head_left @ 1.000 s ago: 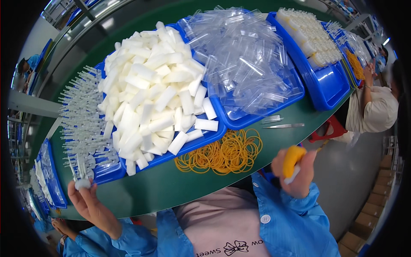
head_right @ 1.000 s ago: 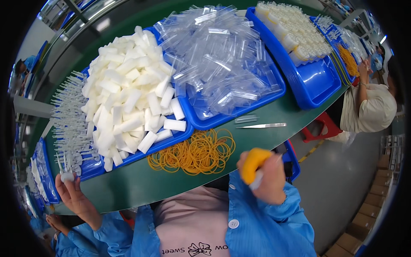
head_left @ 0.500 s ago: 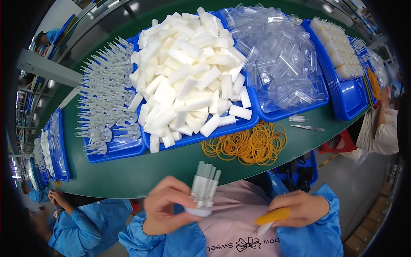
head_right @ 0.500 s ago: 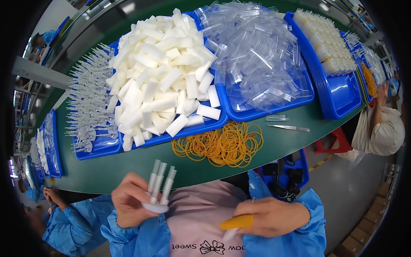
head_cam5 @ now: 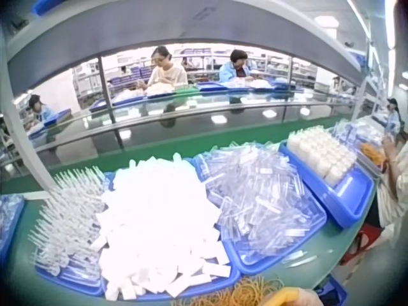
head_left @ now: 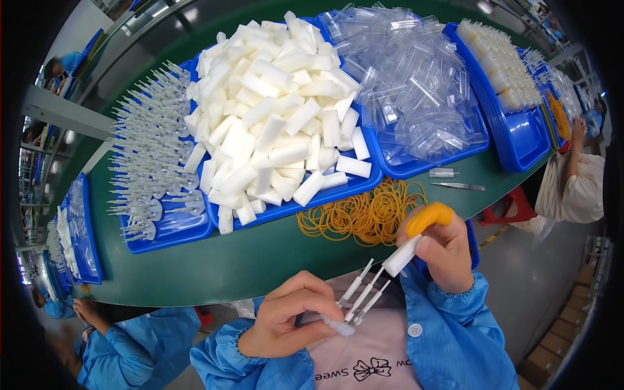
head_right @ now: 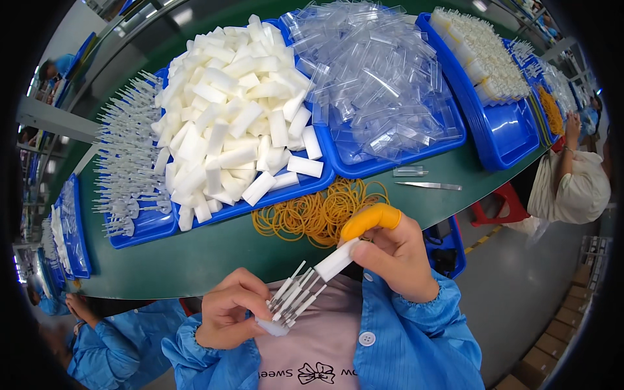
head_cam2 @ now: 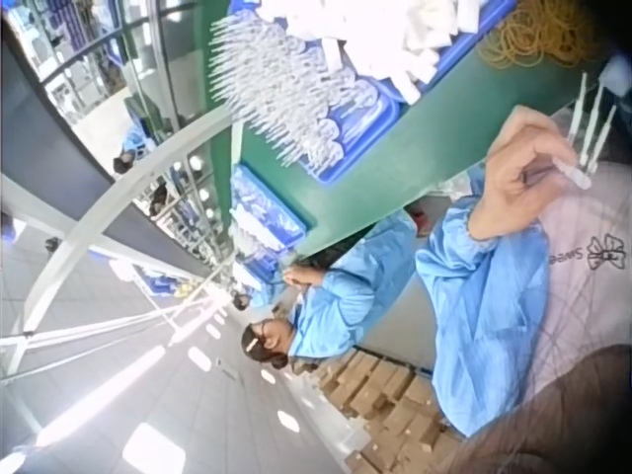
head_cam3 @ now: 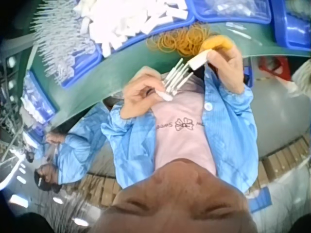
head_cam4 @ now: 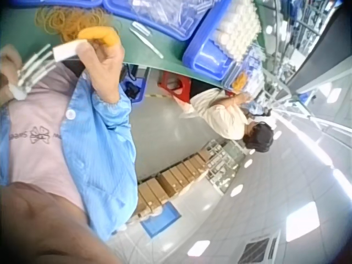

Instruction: The person assembles small white plastic components by inserting clear plastic tubes into white cylindrical bases. They then secure the assembled units with yellow rubber bands and place them into a blue tray. The process is repeated continuously throughout the clip.

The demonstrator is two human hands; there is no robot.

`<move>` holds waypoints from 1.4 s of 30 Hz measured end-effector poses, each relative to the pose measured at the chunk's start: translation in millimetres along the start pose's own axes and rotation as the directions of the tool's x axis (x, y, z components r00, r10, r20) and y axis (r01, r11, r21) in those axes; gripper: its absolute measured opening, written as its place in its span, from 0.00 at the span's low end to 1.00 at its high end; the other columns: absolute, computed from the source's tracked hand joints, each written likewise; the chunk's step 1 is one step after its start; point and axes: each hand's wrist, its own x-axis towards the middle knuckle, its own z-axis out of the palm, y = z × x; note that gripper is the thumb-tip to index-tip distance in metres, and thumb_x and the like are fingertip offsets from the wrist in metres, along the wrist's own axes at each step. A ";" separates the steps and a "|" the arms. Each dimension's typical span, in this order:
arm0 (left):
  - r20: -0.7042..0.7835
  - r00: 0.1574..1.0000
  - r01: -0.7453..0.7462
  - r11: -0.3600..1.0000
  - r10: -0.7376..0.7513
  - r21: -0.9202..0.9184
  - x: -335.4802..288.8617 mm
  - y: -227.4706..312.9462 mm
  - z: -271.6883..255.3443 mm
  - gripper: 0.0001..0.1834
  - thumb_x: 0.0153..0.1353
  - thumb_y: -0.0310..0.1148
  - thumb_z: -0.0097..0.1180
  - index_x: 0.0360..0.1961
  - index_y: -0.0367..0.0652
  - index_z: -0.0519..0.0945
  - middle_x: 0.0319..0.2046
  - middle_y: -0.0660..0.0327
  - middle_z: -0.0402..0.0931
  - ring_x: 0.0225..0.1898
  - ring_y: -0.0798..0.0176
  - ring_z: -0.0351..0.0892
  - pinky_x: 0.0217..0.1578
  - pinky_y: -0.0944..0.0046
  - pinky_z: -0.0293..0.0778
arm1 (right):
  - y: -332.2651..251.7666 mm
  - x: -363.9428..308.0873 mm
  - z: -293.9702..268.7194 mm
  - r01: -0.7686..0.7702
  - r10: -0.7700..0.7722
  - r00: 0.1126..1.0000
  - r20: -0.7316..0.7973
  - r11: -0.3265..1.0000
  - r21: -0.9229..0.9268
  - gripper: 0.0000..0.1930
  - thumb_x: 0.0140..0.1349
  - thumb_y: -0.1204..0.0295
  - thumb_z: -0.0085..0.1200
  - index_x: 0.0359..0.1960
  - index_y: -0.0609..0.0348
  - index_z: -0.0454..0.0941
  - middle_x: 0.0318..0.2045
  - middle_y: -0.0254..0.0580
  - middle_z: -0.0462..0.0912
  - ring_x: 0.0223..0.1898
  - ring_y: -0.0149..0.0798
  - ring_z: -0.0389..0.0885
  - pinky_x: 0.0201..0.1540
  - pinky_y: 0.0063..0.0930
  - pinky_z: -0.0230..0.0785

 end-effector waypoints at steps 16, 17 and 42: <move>-0.137 0.982 -0.092 0.967 0.127 0.238 -9.3 -8.6 1.4 0.16 0.43 0.21 0.68 0.37 0.39 0.82 0.33 0.57 0.76 0.32 0.66 0.76 0.30 0.69 0.72 | 8.1 7.7 27.4 0.097 -0.023 0.913 0.407 0.982 -0.162 0.10 0.51 0.75 0.64 0.36 0.59 0.79 0.36 0.38 0.78 0.38 0.37 0.74 0.43 0.28 0.64; -0.129 0.976 -0.136 0.950 0.177 0.281 -13.1 -11.3 -0.1 0.17 0.42 0.21 0.69 0.37 0.39 0.82 0.33 0.57 0.76 0.31 0.66 0.76 0.29 0.68 0.72 | 7.8 9.5 29.2 0.126 -0.039 0.903 0.429 0.976 -0.176 0.11 0.50 0.75 0.64 0.36 0.59 0.80 0.37 0.37 0.78 0.38 0.37 0.74 0.43 0.29 0.64; -0.401 0.794 -0.216 0.829 0.457 0.516 -36.5 -19.1 -30.3 0.10 0.42 0.18 0.63 0.29 0.39 0.82 0.34 0.56 0.77 0.35 0.58 0.76 0.34 0.64 0.73 | -15.0 71.1 55.8 0.125 -0.071 0.979 0.192 0.950 -0.285 0.16 0.62 0.70 0.52 0.49 0.65 0.74 0.38 0.40 0.79 0.40 0.33 0.78 0.43 0.24 0.69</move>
